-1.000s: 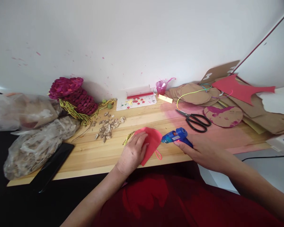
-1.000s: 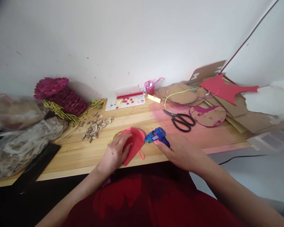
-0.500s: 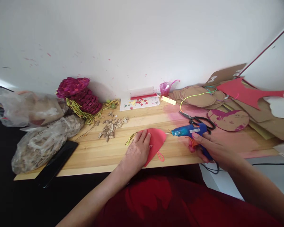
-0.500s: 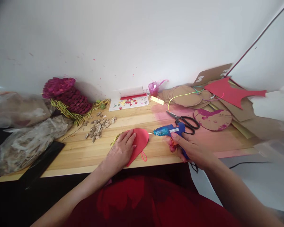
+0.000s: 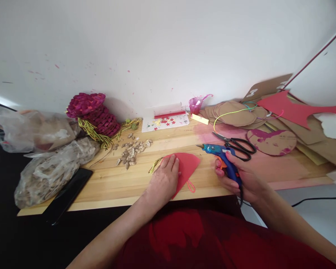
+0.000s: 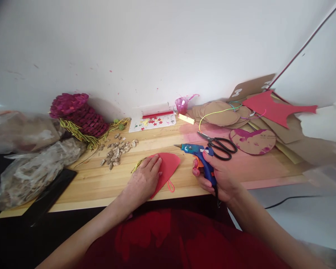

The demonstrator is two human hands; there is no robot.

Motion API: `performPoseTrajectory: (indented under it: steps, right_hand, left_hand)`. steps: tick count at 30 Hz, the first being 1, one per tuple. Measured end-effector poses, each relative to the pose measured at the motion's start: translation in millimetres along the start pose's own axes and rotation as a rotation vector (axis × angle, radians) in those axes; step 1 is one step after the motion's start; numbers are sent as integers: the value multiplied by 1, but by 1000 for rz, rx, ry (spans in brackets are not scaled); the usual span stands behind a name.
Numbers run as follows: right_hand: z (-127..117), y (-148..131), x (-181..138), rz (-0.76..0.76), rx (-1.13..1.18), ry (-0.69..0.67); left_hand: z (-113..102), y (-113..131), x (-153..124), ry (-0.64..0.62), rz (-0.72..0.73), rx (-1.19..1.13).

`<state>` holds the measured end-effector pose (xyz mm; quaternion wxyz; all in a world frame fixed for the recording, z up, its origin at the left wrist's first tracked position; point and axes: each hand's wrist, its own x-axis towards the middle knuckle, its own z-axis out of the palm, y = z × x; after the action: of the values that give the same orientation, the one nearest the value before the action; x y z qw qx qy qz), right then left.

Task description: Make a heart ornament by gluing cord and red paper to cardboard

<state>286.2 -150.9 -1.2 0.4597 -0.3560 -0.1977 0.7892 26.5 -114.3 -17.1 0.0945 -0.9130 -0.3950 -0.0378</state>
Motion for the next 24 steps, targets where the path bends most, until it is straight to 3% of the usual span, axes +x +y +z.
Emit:
performPoseTrajectory:
  steps: [8, 17, 24]
  right_hand:
    - [1, -3, 8, -14, 68, 3]
    - [-4, -2, 8, -24, 108, -46]
    - [-4, 0, 7, -29, 95, -39]
  left_hand:
    - [-14, 10, 7, -141, -45, 53]
    - [-17, 12, 3, -206, -13, -2]
    - [-19, 12, -6, -158, 52, -100]
